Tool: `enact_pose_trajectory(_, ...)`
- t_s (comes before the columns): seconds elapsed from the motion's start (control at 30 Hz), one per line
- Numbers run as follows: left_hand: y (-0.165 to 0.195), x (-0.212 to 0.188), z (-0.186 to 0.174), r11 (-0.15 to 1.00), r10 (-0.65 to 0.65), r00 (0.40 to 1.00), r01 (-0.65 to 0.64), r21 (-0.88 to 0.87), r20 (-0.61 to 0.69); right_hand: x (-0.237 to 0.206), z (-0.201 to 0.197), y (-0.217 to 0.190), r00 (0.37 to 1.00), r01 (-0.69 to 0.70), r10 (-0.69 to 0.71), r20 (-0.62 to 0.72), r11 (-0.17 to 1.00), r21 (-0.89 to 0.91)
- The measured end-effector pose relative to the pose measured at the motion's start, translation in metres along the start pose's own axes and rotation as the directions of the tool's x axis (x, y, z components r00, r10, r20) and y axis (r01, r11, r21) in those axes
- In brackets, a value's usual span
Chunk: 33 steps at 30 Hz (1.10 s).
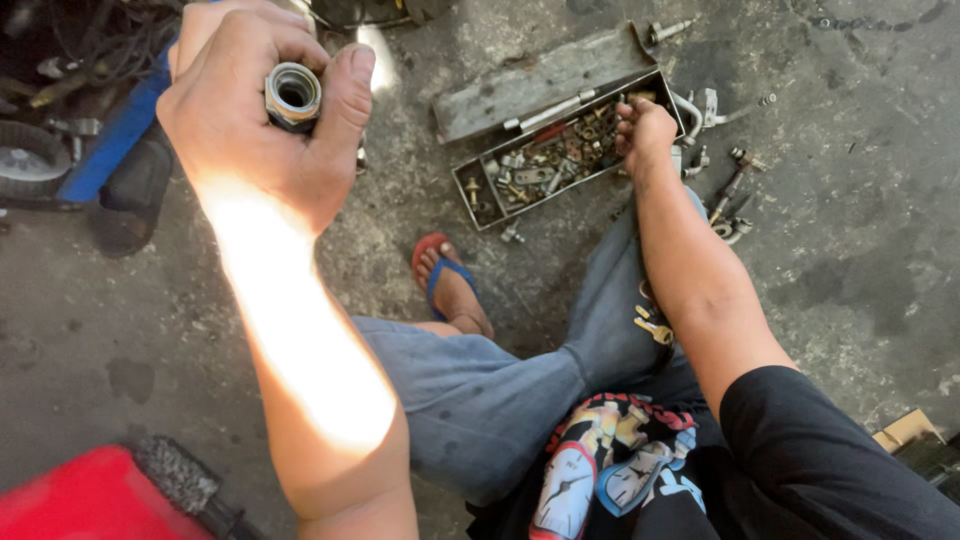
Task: The person sits on the workshop floor holding a cylindrical metal component in one hand while picking small metal fittings one at a time from an open toolbox and placing them on the floor beside it. They briefly stand, place a mug on a nearby table, then return to sorting the fittings.
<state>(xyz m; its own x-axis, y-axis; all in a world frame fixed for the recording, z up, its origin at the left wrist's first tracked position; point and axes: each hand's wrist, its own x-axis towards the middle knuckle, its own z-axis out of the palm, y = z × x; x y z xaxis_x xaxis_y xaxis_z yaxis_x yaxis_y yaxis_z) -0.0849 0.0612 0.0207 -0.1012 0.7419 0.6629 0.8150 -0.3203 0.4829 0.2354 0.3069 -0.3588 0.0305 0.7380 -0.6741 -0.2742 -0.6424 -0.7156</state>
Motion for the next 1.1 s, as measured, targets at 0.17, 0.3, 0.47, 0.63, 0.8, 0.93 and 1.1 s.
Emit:
enact_pose_trajectory(0.17, 0.001, 0.000, 0.004, 0.999, 0.010, 1.000, -0.011, 0.034, 0.017, -0.006, 0.000, -0.002, 1.000, 0.009, -0.009, 0.005, 1.000, -0.013)
enact_pose_trajectory(0.3, 0.001, 0.002, 0.007, 0.998, 0.028, 0.999, -0.030, 0.061, 0.029, -0.009, -0.005, -0.008, 1.000, -0.001, 0.001, 0.005, 1.000, 0.017)
enact_pose_trajectory(0.47, 0.001, 0.004, 0.011, 0.997, 0.043, 0.998, -0.045, 0.068, 0.038, -0.008, -0.013, -0.010, 1.000, 0.005, -0.005, 0.000, 0.995, 0.096)
enact_pose_trajectory(0.63, 0.002, 0.005, 0.017, 0.998, 0.028, 0.999, -0.030, 0.051, 0.043, -0.007, -0.020, -0.013, 1.000, 0.021, -0.024, 0.018, 0.987, 0.162)
enact_pose_trajectory(0.8, 0.002, 0.007, 0.021, 0.998, 0.040, 0.998, -0.042, 0.045, 0.048, -0.008, -0.026, -0.017, 0.999, 0.041, -0.046, 0.020, 0.975, 0.217)
enact_pose_trajectory(0.93, 0.002, 0.008, 0.026, 0.998, 0.042, 0.997, -0.045, 0.047, 0.062, -0.006, -0.030, -0.018, 0.998, 0.049, -0.040, -0.041, 0.967, 0.251)
enact_pose_trajectory(1.1, 0.003, 0.012, 0.031, 0.998, 0.053, 0.995, -0.056, 0.028, 0.078, -0.001, -0.039, -0.020, 0.996, 0.073, -0.056, -0.071, 0.963, 0.260)
